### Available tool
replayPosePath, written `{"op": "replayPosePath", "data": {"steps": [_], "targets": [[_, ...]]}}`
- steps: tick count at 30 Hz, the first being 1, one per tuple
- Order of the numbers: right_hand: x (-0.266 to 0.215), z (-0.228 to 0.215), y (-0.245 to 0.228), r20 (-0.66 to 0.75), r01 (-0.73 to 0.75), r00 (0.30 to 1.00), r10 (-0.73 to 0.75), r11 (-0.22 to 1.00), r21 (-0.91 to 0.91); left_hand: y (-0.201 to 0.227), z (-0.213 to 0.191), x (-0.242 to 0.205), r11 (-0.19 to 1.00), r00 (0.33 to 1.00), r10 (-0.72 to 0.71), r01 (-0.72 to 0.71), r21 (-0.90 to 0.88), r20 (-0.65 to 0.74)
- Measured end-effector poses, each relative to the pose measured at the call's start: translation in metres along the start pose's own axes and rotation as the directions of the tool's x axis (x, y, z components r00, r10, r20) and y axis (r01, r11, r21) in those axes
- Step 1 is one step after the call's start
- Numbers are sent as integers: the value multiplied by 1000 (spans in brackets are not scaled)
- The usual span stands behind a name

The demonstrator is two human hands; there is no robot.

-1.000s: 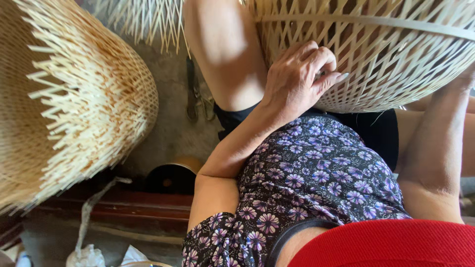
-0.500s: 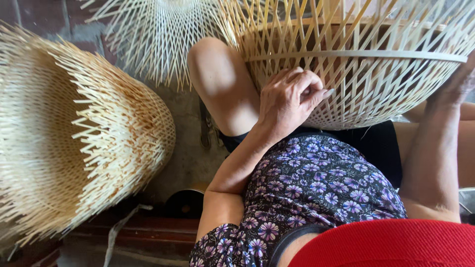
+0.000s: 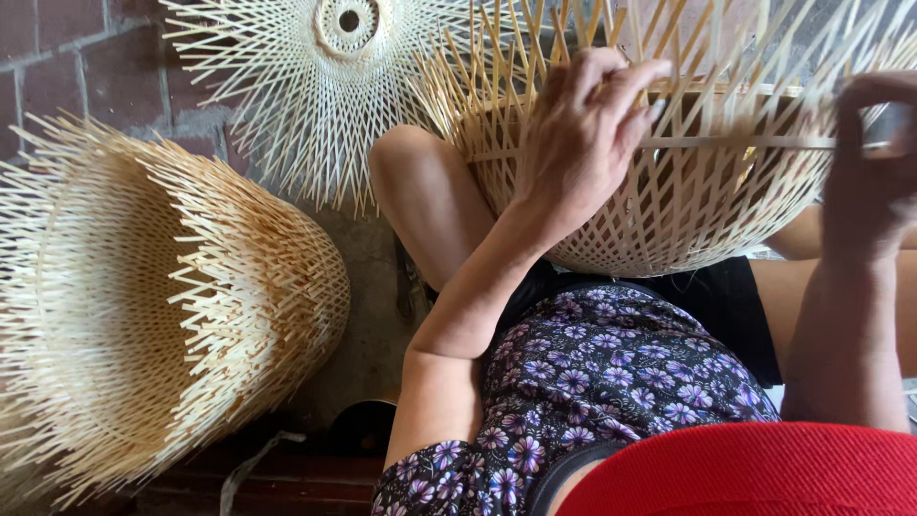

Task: The person weaves thin bamboo strips into a large circular basket by hand, tucking the ends and layering strips to build the structure.

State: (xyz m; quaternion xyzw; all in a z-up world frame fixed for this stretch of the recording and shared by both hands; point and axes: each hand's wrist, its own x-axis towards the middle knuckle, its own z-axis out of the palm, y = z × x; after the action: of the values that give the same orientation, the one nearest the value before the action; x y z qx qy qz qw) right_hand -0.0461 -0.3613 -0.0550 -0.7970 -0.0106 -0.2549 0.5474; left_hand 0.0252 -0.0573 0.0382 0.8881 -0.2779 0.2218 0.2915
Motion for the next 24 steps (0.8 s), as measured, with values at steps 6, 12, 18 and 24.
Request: {"op": "replayPosePath", "data": {"steps": [6,12,18,24], "targets": [[36,20,-114,353,529,843,-405,745,-408,10,-5,13,999,997,-13,16,-40,80],[42,21,-121,396,508,854,-338,706,-493,7,-11,15,969,999,16,-3,-247,49],[51,37,-139,293,182,952,-89,934,-307,16,-10,13,987,999,0,8,-158,51],[59,40,-156,334,172,940,-75,947,-272,2,-2,8,893,993,-21,70,-445,116]]}}
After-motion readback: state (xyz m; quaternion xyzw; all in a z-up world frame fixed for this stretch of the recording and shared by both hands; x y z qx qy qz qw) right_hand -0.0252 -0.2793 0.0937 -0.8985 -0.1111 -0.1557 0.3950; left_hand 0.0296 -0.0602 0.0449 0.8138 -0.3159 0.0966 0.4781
